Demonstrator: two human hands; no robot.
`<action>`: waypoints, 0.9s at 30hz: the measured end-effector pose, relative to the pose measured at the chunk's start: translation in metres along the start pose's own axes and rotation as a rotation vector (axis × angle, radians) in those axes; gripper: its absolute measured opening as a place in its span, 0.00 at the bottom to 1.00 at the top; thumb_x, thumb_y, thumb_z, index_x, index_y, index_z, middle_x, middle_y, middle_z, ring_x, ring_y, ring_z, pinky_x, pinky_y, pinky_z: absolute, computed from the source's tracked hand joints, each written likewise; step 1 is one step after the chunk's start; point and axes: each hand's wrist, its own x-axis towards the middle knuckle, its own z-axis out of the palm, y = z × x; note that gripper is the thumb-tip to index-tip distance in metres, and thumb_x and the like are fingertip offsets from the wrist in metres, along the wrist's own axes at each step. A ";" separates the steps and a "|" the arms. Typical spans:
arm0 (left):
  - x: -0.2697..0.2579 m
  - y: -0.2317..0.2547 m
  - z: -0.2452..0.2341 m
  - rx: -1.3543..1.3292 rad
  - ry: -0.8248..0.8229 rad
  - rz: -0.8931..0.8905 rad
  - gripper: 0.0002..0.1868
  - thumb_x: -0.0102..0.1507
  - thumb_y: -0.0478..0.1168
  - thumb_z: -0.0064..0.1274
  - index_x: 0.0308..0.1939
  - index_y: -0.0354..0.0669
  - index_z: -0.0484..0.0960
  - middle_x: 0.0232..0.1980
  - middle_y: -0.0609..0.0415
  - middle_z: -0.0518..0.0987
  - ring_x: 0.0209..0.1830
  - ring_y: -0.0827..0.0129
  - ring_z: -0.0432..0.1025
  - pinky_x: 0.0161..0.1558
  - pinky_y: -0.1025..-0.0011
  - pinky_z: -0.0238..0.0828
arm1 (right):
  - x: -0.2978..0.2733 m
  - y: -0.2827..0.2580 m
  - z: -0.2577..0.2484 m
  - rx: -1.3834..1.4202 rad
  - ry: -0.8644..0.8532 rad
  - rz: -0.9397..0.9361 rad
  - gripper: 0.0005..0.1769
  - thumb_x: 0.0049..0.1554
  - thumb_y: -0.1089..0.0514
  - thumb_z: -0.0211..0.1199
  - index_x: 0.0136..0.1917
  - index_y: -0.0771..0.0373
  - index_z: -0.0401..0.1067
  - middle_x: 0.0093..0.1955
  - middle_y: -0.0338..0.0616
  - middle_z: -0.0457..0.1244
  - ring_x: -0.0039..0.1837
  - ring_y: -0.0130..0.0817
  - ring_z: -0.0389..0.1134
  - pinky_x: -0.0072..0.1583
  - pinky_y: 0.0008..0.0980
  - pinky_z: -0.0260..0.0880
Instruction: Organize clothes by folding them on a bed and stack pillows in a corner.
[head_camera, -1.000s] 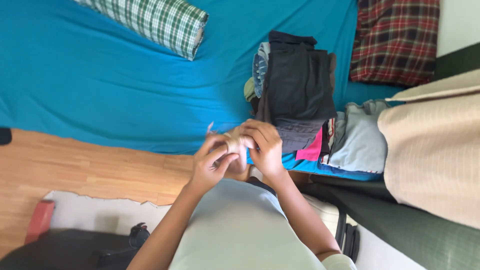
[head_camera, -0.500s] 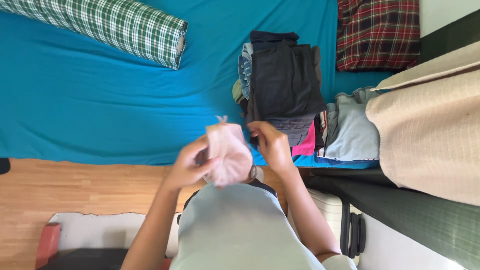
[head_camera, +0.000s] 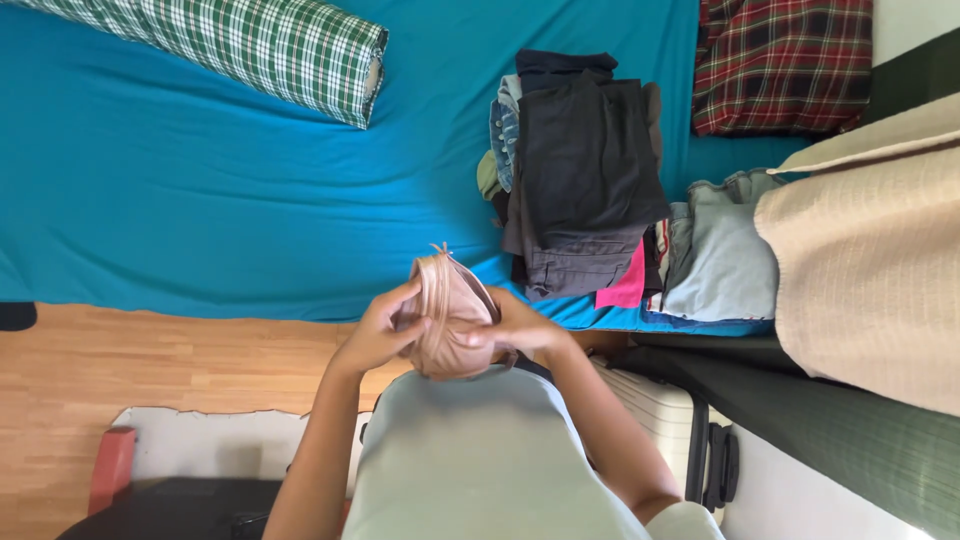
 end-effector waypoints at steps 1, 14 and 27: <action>0.000 -0.004 0.001 -0.001 -0.004 -0.001 0.34 0.63 0.28 0.58 0.73 0.30 0.67 0.69 0.49 0.75 0.68 0.71 0.67 0.69 0.70 0.63 | 0.008 0.008 -0.006 0.001 0.004 -0.001 0.47 0.43 0.55 0.78 0.73 0.67 0.64 0.66 0.42 0.66 0.69 0.30 0.66 0.69 0.31 0.63; 0.025 -0.094 -0.006 -0.545 -0.149 -0.517 0.40 0.65 0.62 0.51 0.74 0.43 0.64 0.70 0.43 0.74 0.67 0.54 0.69 0.66 0.56 0.66 | 0.072 -0.033 -0.036 -0.693 0.516 -0.421 0.20 0.47 0.71 0.70 0.54 0.70 0.71 0.47 0.51 0.67 0.51 0.31 0.66 0.55 0.32 0.72; 0.075 -0.133 0.001 -0.687 0.092 -0.536 0.29 0.60 0.29 0.59 0.66 0.34 0.73 0.59 0.47 0.82 0.56 0.62 0.78 0.57 0.65 0.77 | 0.003 0.077 -0.017 -1.513 0.028 -0.211 0.38 0.44 0.68 0.59 0.69 0.64 0.63 0.78 0.59 0.49 0.83 0.52 0.41 0.78 0.57 0.39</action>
